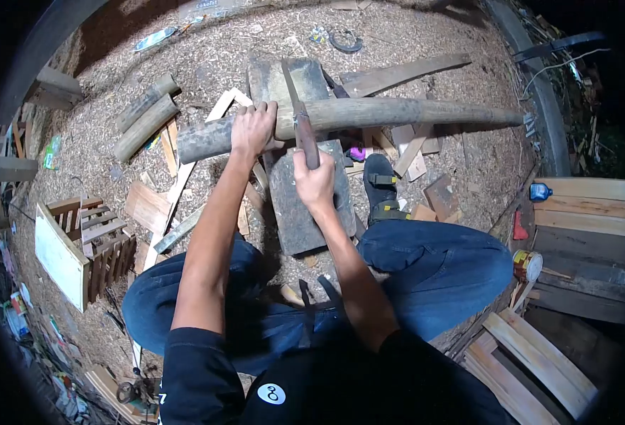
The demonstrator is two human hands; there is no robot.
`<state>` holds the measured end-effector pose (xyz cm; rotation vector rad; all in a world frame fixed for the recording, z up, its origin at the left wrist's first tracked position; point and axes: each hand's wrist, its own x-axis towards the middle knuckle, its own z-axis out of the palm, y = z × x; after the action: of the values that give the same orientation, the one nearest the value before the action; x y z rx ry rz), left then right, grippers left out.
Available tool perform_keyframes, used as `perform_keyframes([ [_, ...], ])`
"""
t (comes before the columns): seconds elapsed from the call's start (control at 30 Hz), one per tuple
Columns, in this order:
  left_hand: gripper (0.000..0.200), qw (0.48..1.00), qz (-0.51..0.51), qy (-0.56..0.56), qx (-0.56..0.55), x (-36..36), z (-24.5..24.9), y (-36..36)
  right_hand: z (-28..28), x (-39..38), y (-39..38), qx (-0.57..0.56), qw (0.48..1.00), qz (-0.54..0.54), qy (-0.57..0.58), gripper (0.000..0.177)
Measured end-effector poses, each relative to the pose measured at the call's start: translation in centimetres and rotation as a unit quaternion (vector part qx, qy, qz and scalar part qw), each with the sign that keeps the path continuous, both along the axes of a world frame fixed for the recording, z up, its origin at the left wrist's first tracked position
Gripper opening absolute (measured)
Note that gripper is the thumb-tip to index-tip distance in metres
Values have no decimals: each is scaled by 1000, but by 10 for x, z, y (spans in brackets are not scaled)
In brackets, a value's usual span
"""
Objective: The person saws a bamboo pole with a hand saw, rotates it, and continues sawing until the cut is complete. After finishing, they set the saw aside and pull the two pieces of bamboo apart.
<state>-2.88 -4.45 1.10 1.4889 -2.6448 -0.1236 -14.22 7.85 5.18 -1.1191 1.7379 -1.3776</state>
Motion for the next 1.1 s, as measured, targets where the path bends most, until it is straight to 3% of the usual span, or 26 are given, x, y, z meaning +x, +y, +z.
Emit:
perform_keyframes([
  [0.13,78,997,10,-14,78,-2,-4,-16,-10,-3,25,11,999,-12,-43,31],
  [0.23,78,997,21,-27,75,-3,-6,-11,-7,1,96,77,997,-5,-9,26],
  [0.4,80,999,14,-9,43,-1,-10,-10,56,-5,161,130,991,11,-42,23],
  [0.47,80,998,14,5,55,1,-17,-24,89,-2,182,119,992,5,-40,23],
  [0.53,78,997,23,-10,69,1,-7,-22,95,-7,196,33,999,18,27,24],
  [0.6,79,997,29,-12,65,-2,-7,-16,100,-15,182,-55,997,6,46,24],
  [0.67,82,999,29,-18,41,-2,-9,-9,95,-22,148,-9,999,8,-36,26],
  [0.73,85,993,33,-52,105,-5,8,2,54,-30,105,18,996,30,-85,28],
  [0.8,83,998,35,-20,50,-2,4,14,24,-27,62,6,998,46,-39,30],
  [0.9,81,997,41,14,66,-2,1,9,12,-21,35,55,996,42,-49,28],
  [1.07,80,997,29,10,73,2,-13,-3,-14,-19,30,37,995,33,-83,25],
  [1.1,84,995,35,2,89,1,-10,-3,-7,-15,32,41,998,28,-45,25],
])
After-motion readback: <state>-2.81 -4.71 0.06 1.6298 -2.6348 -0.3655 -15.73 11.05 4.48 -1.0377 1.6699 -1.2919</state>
